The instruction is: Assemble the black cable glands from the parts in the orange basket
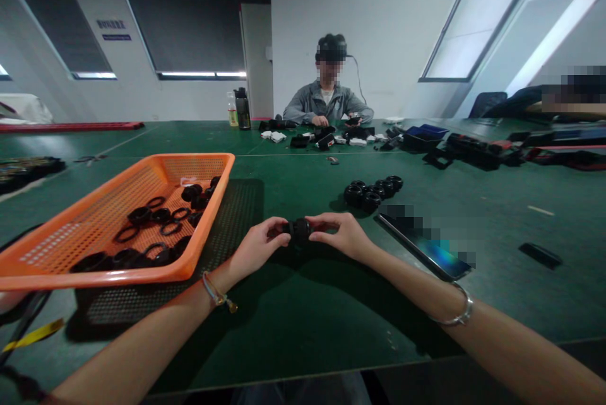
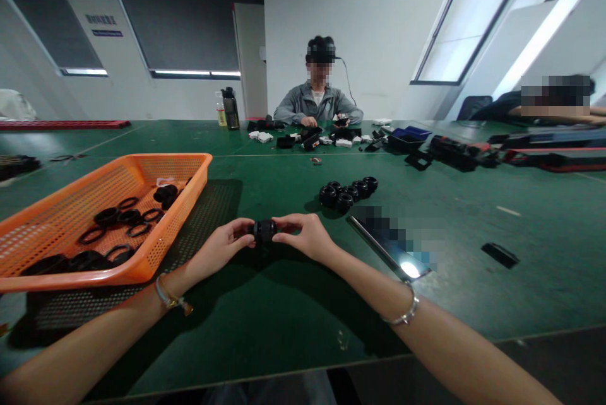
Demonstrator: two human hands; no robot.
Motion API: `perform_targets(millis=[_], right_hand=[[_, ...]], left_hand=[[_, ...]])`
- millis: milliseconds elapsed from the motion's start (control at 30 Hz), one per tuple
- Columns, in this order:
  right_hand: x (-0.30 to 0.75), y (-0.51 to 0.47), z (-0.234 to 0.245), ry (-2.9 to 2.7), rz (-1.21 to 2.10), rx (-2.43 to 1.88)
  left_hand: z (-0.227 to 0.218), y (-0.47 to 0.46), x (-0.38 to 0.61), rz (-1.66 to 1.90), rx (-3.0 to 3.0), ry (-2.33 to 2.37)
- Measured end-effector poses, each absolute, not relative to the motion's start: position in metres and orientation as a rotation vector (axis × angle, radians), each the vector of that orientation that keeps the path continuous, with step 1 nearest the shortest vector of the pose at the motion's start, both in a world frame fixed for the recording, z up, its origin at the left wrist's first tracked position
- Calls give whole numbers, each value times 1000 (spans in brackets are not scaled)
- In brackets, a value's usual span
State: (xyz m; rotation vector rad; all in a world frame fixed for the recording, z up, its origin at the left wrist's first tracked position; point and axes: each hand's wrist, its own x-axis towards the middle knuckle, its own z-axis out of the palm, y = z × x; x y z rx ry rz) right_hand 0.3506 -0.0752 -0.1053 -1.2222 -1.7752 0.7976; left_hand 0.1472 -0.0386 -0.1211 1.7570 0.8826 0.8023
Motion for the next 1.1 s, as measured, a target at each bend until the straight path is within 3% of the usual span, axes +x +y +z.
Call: perform_targets(millis=[1100], right_hand=[[347,-76,-102,-1751,832,-1255]], left_hand=[[-119,-40,147,779,1791,903]])
